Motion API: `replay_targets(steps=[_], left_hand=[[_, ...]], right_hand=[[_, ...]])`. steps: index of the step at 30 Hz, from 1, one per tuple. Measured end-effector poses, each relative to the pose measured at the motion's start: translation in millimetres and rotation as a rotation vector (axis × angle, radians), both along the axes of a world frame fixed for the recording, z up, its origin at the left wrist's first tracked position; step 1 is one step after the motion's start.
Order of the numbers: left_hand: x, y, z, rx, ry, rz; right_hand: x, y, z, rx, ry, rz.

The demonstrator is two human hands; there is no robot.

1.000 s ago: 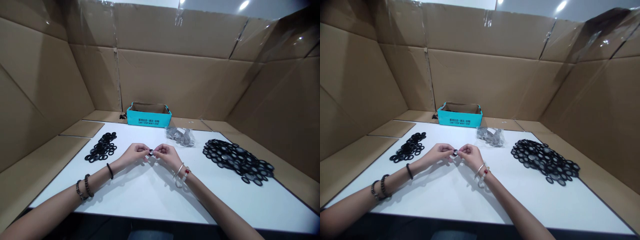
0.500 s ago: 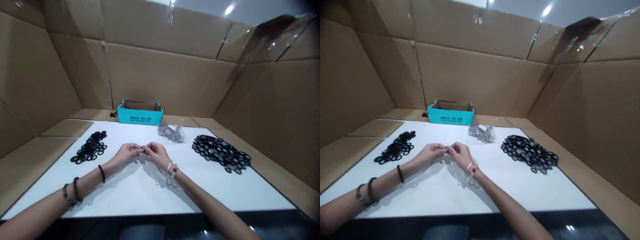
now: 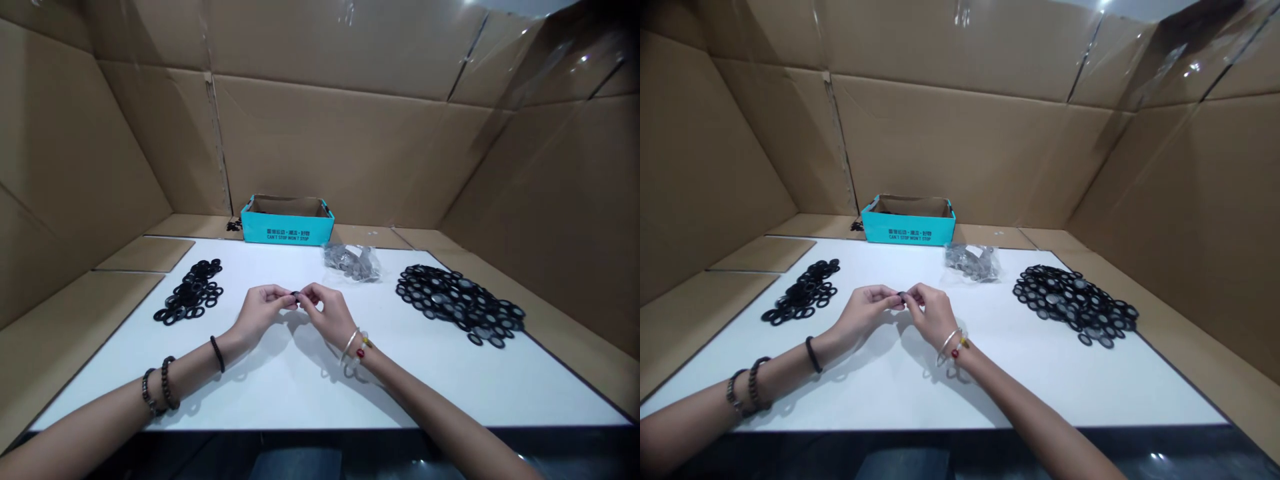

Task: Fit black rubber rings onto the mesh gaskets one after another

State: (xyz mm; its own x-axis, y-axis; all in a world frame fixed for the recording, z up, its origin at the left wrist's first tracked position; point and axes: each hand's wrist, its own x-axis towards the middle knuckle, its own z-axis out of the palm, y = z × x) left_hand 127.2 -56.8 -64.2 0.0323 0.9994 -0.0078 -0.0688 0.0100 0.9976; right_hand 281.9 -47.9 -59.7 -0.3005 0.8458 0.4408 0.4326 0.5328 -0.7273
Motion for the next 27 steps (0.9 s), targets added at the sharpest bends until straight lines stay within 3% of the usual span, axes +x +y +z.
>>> replay_targets(steps=[11,20,27], left_hand=[[-1,-6,13.4,0.174,0.230,-0.018],[-4,-5,18.4,0.125,0.223,-0.043],[-3,-1,12.0,0.040,0.143,-0.088]], right_hand=[[10,-2,16.3,-0.098,-0.034,0.077],[14,1,19.1,-0.198,-0.061,0.153],[18,6,14.6,-0.338,-0.018,0.227]])
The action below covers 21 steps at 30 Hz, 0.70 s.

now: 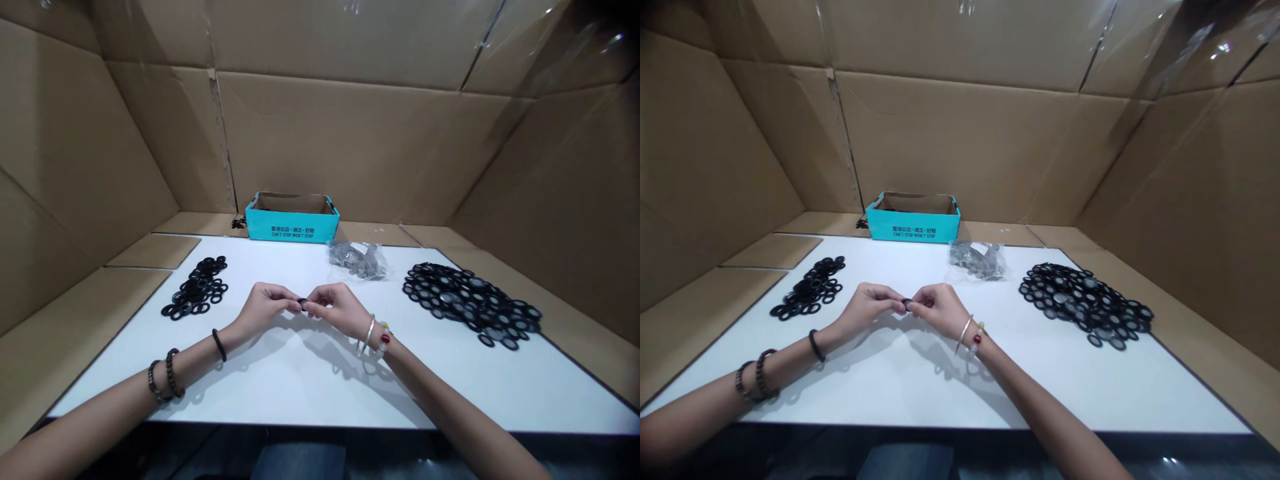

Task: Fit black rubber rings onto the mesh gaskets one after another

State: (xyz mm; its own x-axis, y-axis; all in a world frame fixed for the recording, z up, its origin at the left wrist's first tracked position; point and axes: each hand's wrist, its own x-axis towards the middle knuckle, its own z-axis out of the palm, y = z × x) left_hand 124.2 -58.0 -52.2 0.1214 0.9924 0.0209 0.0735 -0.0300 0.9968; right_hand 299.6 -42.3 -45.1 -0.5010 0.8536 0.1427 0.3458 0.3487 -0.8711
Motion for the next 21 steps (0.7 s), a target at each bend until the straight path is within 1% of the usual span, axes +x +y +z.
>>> replay_targets(steps=[5,7,9,14,17,21], left_hand=[[-0.9,4.3,-5.1,-0.153,-0.129,-0.042],[-0.5,5.2,-7.3,-0.222,-0.206,-0.086],[0.1,4.9,-9.0,-0.251,-0.263,-0.125],[0.8,1.4,-9.3,-0.217,-0.296,-0.200],[1.9,-0.6,-6.6,-0.183,-0.273,-0.188],[4.5,-1.6,-3.2,0.000,-0.123,-0.172]], right_hand=[[-1.2,1.2,1.8,-0.176,0.138,0.011],[-1.9,1.3,4.0,-0.212,0.187,0.012],[-1.6,1.5,5.6,-0.230,0.210,0.019],[1.3,4.6,2.3,-0.226,0.237,0.054],[0.6,5.3,-0.6,-0.199,0.240,0.062],[-2.1,2.7,-2.2,-0.116,0.206,0.057]])
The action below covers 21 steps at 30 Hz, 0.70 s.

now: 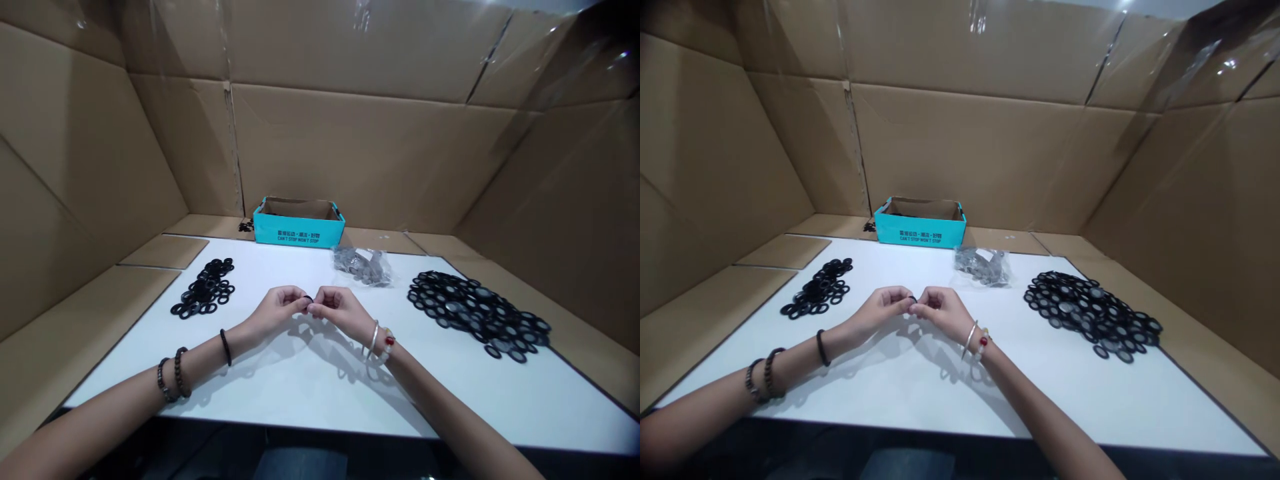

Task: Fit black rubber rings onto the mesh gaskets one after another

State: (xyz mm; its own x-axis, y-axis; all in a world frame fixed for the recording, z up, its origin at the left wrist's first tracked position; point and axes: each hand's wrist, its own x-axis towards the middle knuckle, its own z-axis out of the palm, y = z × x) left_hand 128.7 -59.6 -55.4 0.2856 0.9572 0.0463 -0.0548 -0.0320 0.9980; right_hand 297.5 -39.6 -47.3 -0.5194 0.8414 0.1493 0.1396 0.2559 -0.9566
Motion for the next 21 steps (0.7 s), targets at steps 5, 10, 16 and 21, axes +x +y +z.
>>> replay_targets(steps=[5,10,16,21], left_hand=[[-2,0,4.9,0.193,0.217,-0.007],[-7,-5,17.6,0.287,0.412,-0.054],[-6,-10,19.8,0.288,0.491,-0.034],[-6,-10,14.5,0.314,0.436,0.043]], right_hand=[[-3,-8,-3.4,0.199,-0.077,-0.083],[-6,-21,-5.7,0.222,-0.004,-0.157],[-7,-28,-4.7,0.387,-0.058,-0.239],[-8,-30,-6.8,0.463,-0.113,-0.252]])
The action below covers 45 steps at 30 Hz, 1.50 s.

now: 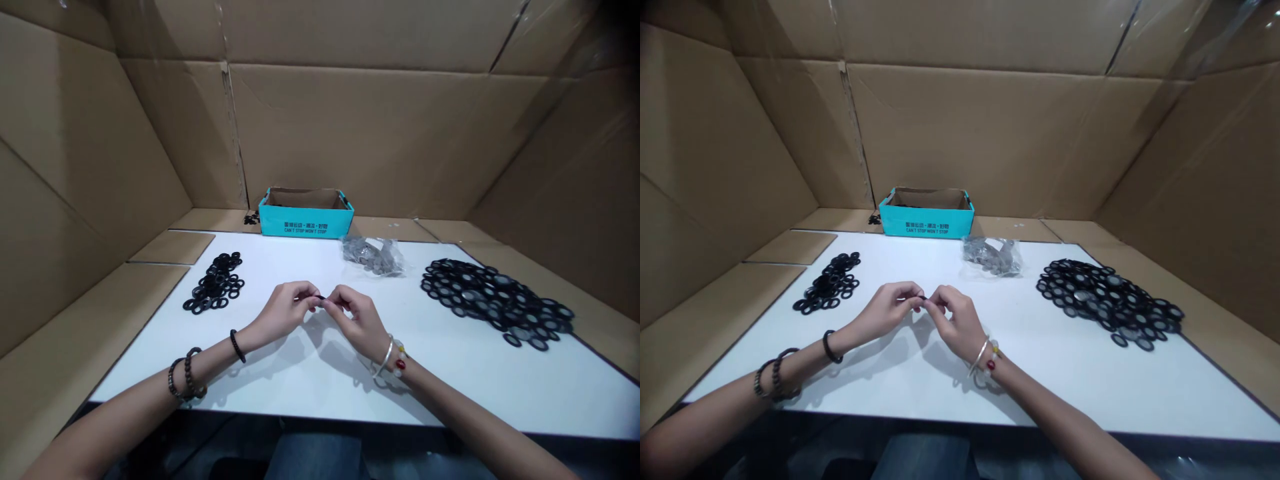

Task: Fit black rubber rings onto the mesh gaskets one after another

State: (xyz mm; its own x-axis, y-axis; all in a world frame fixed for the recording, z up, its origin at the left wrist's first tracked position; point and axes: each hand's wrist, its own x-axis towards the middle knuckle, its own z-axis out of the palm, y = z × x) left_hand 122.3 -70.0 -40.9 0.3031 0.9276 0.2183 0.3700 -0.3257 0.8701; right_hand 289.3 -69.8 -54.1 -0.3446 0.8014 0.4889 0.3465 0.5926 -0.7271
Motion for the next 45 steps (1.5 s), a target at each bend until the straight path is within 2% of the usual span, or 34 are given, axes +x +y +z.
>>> replay_targets(steps=[8,11,14,17,21,27,37,45], left_hand=[[3,-2,-1.0,-0.078,-0.156,0.049],[1,-2,0.2,-0.119,-0.169,-0.019],[-1,1,1.7,-0.135,-0.070,-0.120],[-3,3,2.5,-0.114,-0.056,-0.133],[-3,6,0.5,-0.168,-0.146,-0.121],[0,6,-2.4,-0.321,-0.352,-0.174],[6,0,2.7,-0.272,-0.442,-0.098],[6,-2,1.5,-0.272,-0.450,-0.061]], right_hand=[[0,-3,-2.5,-0.066,0.001,0.023],[3,2,-1.2,-0.065,-0.034,0.023],[7,7,-0.5,-0.031,-0.106,0.051],[7,8,-1.3,0.020,-0.174,0.073],[3,6,-2.9,0.068,-0.212,0.111],[6,6,-1.5,0.032,-0.101,0.183],[8,7,6.5,-0.007,-0.056,0.227],[11,11,3.7,-0.060,-0.065,0.245]])
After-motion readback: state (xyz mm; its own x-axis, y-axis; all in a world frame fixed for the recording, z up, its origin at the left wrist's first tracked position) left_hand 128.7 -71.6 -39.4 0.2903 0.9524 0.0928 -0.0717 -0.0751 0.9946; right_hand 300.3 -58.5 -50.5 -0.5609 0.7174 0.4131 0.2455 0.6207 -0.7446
